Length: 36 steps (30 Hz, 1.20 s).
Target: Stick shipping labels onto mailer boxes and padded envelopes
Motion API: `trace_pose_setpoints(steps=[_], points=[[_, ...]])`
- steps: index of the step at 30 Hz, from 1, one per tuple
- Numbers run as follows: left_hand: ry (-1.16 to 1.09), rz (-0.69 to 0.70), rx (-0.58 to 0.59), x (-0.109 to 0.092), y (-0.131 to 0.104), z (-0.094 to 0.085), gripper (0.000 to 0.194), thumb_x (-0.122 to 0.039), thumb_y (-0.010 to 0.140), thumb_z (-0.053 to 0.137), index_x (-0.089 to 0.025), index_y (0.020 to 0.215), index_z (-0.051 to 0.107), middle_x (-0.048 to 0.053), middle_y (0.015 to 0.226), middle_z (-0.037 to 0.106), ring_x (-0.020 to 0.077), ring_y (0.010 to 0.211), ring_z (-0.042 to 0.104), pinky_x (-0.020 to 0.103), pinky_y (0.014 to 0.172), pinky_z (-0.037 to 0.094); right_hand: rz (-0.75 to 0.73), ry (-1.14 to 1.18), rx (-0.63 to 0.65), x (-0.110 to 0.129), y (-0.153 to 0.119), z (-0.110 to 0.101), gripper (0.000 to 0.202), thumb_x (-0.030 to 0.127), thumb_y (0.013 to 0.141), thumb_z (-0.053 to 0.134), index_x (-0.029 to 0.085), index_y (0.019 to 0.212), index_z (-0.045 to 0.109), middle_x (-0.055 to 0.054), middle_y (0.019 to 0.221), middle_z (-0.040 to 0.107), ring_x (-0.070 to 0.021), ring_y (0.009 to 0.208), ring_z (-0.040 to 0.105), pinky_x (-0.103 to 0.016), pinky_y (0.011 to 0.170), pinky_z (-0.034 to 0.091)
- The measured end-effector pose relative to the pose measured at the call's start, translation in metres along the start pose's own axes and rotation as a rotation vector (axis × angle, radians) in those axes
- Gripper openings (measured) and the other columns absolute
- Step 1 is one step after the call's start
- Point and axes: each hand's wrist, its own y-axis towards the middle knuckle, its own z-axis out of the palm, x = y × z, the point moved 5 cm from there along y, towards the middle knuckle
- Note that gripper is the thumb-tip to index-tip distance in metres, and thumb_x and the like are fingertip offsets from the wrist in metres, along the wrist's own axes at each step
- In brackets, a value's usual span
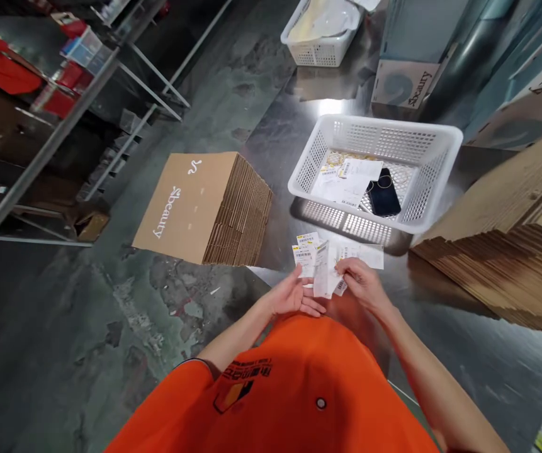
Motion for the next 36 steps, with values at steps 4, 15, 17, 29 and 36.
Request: trace_pose_setpoints(steps=[4,15,17,29,36], points=[[-0.058,0.213,-0.085,0.005,0.007,-0.001,0.036,-0.027,0.07,0.083,-0.012,0.1,0.068,0.012,0.091,0.074,0.0237,0.081,0.071,0.039,0.084,0.055,-0.17,-0.167,0.141,0.016,-0.014,0.024,0.01,0.025,0.082,0.051,0.025,0.073,0.055,-0.007,0.087,0.067,-0.0243,0.09,0.061,-0.04,0.086,0.048],[-0.053,0.544,-0.396,-0.027,-0.012,-0.061,0.041,-0.035,0.059,0.089,-0.018,0.08,0.058,-0.004,0.067,0.063,0.0053,0.047,0.049,0.018,0.046,0.038,0.092,-0.089,0.006,0.022,0.021,-0.037,0.024,0.048,0.084,0.06,0.024,0.088,0.063,-0.008,0.096,0.068,-0.0242,0.09,0.063,-0.037,0.082,0.052],[-0.071,0.601,-0.361,-0.03,-0.011,-0.055,0.045,-0.038,0.059,0.09,-0.018,0.083,0.058,-0.005,0.068,0.062,0.0031,0.044,0.045,0.016,0.042,0.033,0.072,-0.042,0.021,0.028,0.039,-0.031,0.041,0.05,0.082,0.064,0.025,0.114,0.061,-0.01,0.122,0.064,-0.0264,0.109,0.06,-0.038,0.089,0.053],[-0.201,0.684,-0.365,-0.029,-0.032,-0.073,0.038,-0.029,0.069,0.085,-0.021,0.095,0.058,-0.002,0.079,0.069,0.0083,0.055,0.059,0.021,0.053,0.049,0.23,-0.595,0.526,-0.058,0.004,0.089,0.029,0.029,0.097,0.049,0.016,0.119,0.06,-0.012,0.104,0.069,-0.0232,0.095,0.066,-0.031,0.079,0.047],[0.631,0.266,-0.642,-0.025,0.024,-0.075,0.024,-0.027,0.088,0.06,-0.015,0.109,0.059,0.0,0.07,0.066,0.0106,0.048,0.059,0.02,0.045,0.044,0.165,-0.942,0.621,-0.062,-0.004,0.1,0.023,0.014,0.096,0.044,0.01,0.109,0.063,-0.018,0.106,0.067,-0.0246,0.09,0.067,-0.03,0.071,0.045]])
